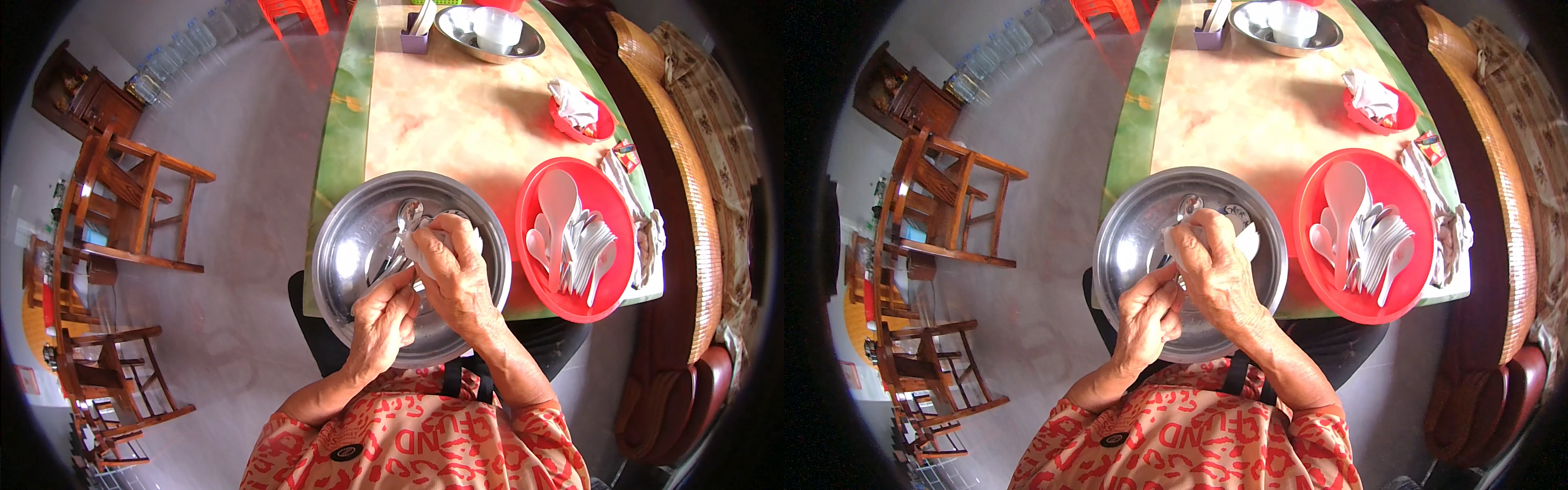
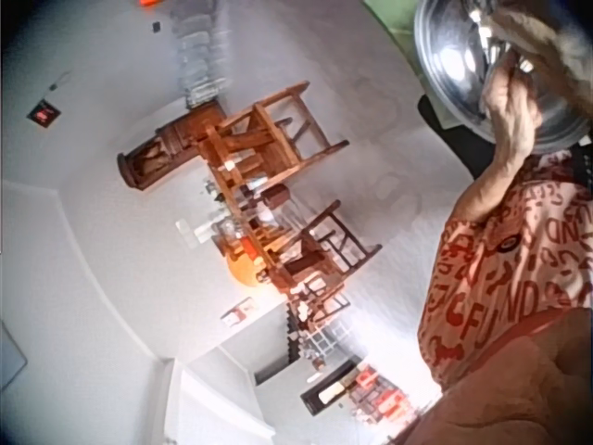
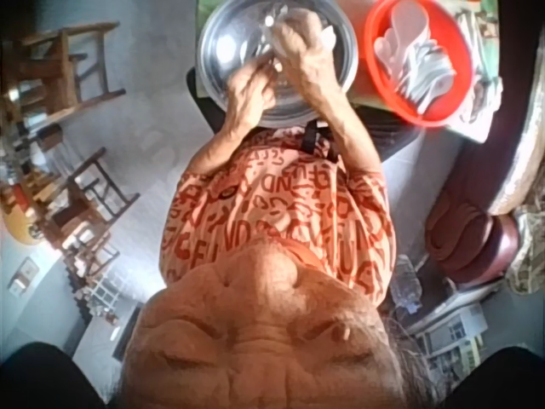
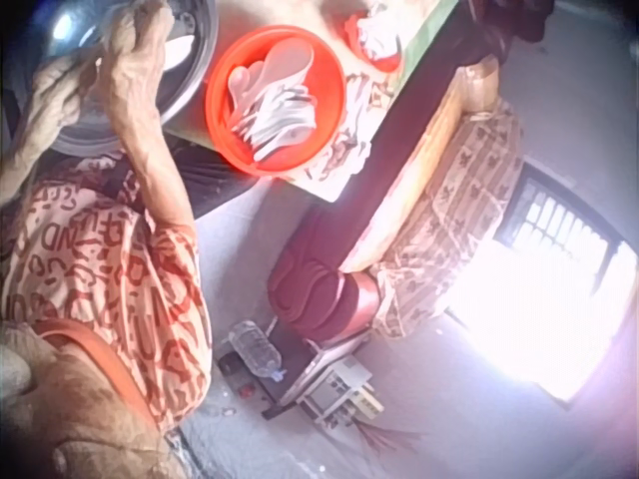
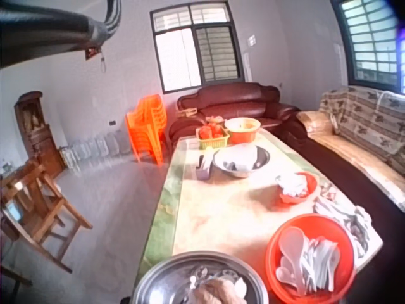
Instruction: The person dries metal spoons and plastic spoons one by one using a white cloth. They pick each item from a metal bowl, wipe it thoroughly, and place it into a red plastic bowl. The process is repeated for multiple items throughout the clip.
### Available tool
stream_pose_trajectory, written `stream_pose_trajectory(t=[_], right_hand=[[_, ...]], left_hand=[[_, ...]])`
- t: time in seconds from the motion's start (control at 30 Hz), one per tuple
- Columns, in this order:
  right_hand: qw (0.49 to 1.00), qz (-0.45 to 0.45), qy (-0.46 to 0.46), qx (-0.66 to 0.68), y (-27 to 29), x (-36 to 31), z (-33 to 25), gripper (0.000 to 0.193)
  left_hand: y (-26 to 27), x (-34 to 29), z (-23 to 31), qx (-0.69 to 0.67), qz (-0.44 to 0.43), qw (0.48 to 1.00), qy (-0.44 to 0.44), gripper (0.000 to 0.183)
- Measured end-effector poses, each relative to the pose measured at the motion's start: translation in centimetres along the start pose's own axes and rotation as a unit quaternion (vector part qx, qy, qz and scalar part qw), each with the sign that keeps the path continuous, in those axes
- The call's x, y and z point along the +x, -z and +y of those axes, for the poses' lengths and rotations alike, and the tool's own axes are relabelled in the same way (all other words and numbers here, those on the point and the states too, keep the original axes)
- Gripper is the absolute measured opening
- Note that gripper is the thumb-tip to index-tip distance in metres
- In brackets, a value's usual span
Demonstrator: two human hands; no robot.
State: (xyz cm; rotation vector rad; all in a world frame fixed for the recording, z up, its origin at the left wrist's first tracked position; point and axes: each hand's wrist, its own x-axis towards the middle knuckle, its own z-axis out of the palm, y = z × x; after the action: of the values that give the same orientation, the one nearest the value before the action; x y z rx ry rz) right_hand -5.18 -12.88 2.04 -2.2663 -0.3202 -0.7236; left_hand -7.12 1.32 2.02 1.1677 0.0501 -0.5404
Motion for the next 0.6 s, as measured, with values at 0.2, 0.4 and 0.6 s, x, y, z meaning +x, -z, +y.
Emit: stream_pose_trajectory(t=[0.2, 0.4, 0.6], right_hand=[[0.998, 0.039, -0.030, -0.045, 0.1, -0.4, 0.2, 0.036], [0.995, -0.042, -0.082, 0.028, 1.4, -0.7, -1.1, 0.031], [0.948, 0.047, -0.119, 0.291, 3.5, -2.7, -0.7, 0.026]], left_hand=[[-0.2, -0.7, -0.1, 0.001, -0.021, 1.000, -0.018, 0.031], [-0.5, -0.8, 0.3, 0.013, 0.015, 0.999, -0.030, 0.026], [0.8, -0.7, 1.7, -0.084, -0.029, 0.996, 0.009, 0.022]])
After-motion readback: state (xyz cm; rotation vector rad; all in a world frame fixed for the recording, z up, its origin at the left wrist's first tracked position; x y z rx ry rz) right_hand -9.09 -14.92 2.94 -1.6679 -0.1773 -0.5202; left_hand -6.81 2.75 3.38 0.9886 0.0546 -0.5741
